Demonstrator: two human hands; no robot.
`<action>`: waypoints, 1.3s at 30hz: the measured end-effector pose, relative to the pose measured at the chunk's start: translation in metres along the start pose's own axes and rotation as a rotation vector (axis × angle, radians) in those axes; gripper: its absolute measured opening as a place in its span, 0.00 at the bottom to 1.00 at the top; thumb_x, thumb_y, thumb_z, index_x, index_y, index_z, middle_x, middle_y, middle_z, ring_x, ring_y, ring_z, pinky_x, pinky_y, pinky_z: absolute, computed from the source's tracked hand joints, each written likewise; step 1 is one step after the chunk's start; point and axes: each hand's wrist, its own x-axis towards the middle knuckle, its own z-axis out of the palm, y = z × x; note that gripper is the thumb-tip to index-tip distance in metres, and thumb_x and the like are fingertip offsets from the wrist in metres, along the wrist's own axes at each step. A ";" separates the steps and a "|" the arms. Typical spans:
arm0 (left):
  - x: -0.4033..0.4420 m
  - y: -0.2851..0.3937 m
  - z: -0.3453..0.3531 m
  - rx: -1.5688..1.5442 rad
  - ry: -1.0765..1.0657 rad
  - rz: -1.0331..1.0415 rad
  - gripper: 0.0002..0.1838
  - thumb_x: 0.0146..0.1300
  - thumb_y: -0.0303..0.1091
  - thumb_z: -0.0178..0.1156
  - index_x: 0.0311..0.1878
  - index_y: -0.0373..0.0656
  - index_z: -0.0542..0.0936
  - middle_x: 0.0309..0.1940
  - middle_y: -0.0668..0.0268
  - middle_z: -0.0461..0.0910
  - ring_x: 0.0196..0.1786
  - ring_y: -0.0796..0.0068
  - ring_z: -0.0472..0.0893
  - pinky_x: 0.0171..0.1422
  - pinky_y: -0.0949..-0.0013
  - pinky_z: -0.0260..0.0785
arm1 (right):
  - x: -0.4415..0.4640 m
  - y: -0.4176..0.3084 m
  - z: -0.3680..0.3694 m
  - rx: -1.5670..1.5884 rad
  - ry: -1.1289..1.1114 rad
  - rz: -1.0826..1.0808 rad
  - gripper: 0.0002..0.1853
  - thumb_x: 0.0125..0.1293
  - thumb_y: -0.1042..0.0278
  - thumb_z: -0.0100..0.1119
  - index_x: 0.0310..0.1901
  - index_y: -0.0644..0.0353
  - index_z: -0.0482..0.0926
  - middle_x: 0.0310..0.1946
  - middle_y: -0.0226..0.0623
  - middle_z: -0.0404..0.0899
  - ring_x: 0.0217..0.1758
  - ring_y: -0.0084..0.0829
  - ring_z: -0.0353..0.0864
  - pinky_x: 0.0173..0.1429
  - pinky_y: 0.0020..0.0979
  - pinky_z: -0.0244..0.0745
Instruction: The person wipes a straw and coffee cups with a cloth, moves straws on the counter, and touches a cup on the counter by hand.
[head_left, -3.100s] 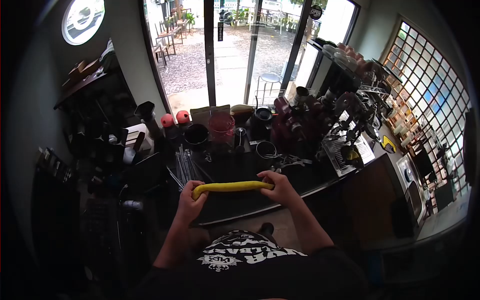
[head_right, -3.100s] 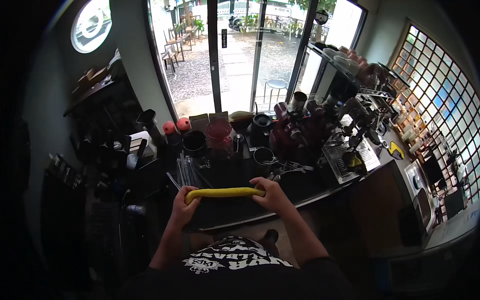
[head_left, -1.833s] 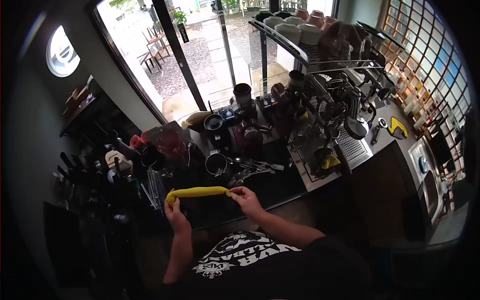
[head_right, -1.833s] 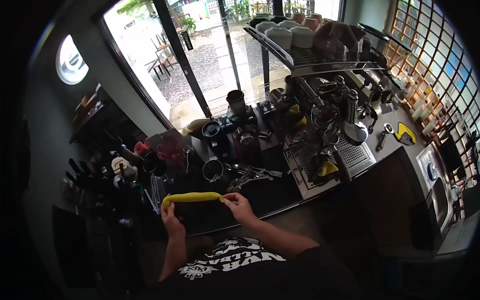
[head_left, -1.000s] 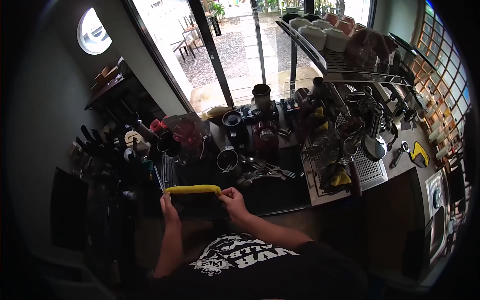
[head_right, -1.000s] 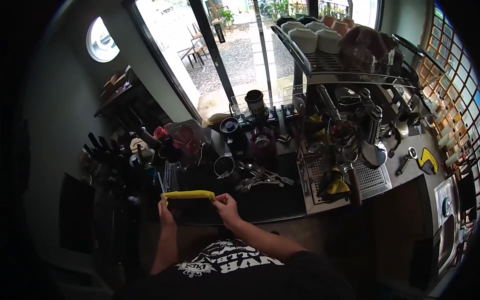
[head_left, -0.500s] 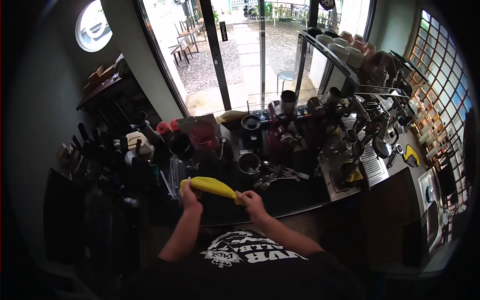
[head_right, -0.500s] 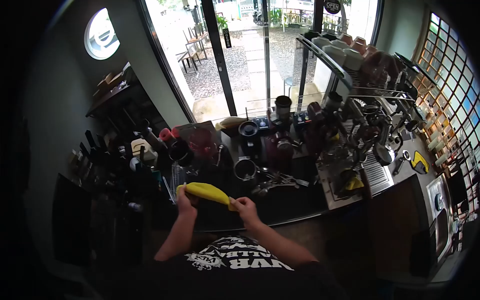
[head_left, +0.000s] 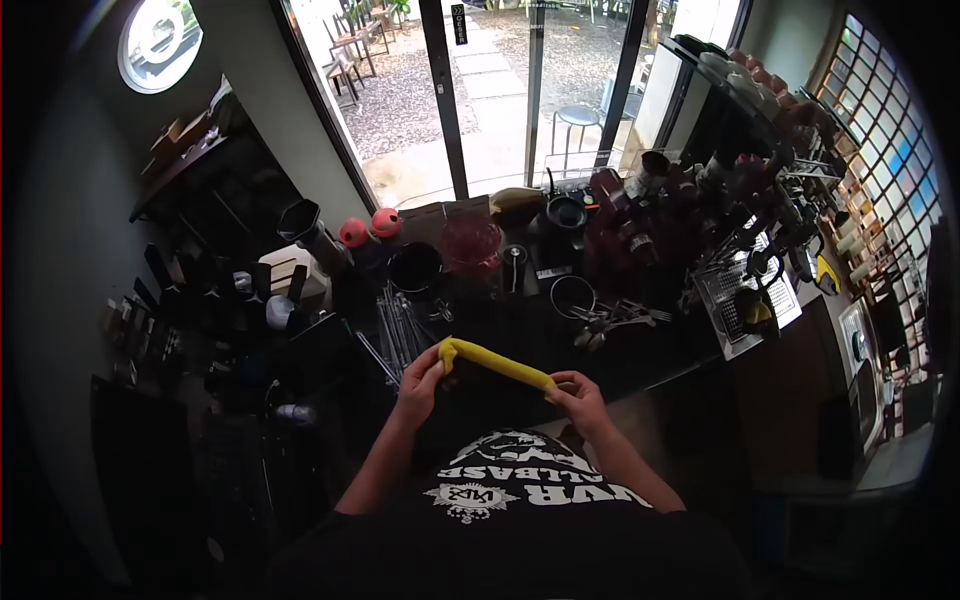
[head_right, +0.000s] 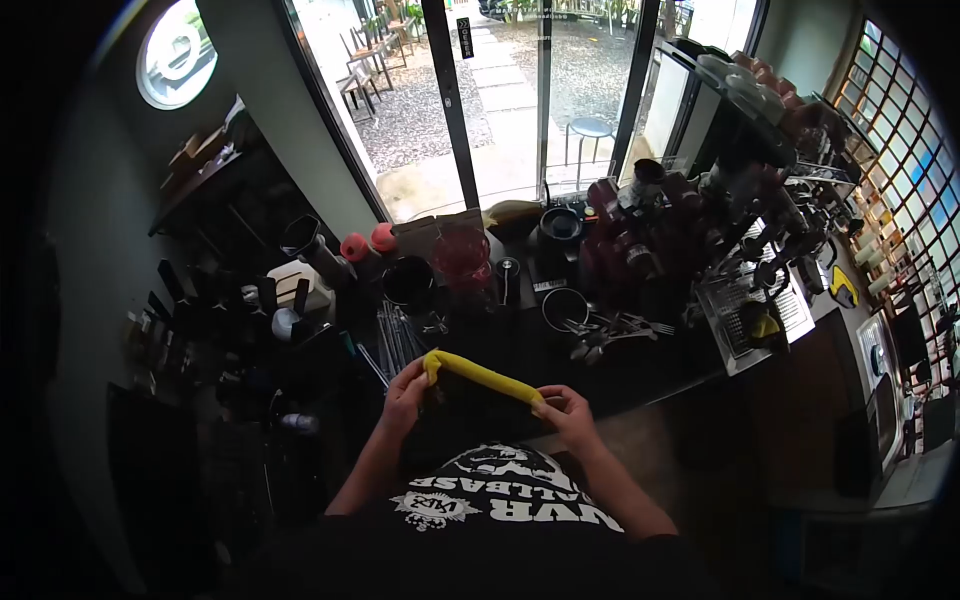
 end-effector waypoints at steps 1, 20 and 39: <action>-0.001 0.014 -0.002 -0.034 -0.021 -0.005 0.27 0.75 0.25 0.54 0.76 0.41 0.68 0.52 0.69 0.79 0.48 0.83 0.78 0.52 0.81 0.71 | -0.001 -0.001 0.002 -0.002 0.003 -0.001 0.17 0.66 0.73 0.68 0.56 0.59 0.79 0.41 0.33 0.85 0.36 0.17 0.80 0.37 0.18 0.73; 0.035 0.054 -0.055 0.382 -0.198 0.367 0.13 0.55 0.21 0.73 0.44 0.36 0.86 0.49 0.63 0.79 0.48 0.77 0.80 0.54 0.74 0.76 | -0.026 -0.039 0.035 -0.030 -0.126 -0.233 0.14 0.60 0.80 0.72 0.49 0.64 0.83 0.50 0.40 0.85 0.53 0.32 0.86 0.59 0.34 0.83; 0.028 0.090 -0.045 0.741 -0.128 0.174 0.17 0.51 0.25 0.75 0.44 0.41 0.80 0.37 0.66 0.82 0.40 0.79 0.81 0.48 0.72 0.75 | -0.002 -0.077 0.063 -0.315 -0.263 -0.480 0.16 0.57 0.91 0.64 0.45 0.63 0.77 0.59 0.48 0.80 0.57 0.31 0.84 0.63 0.33 0.82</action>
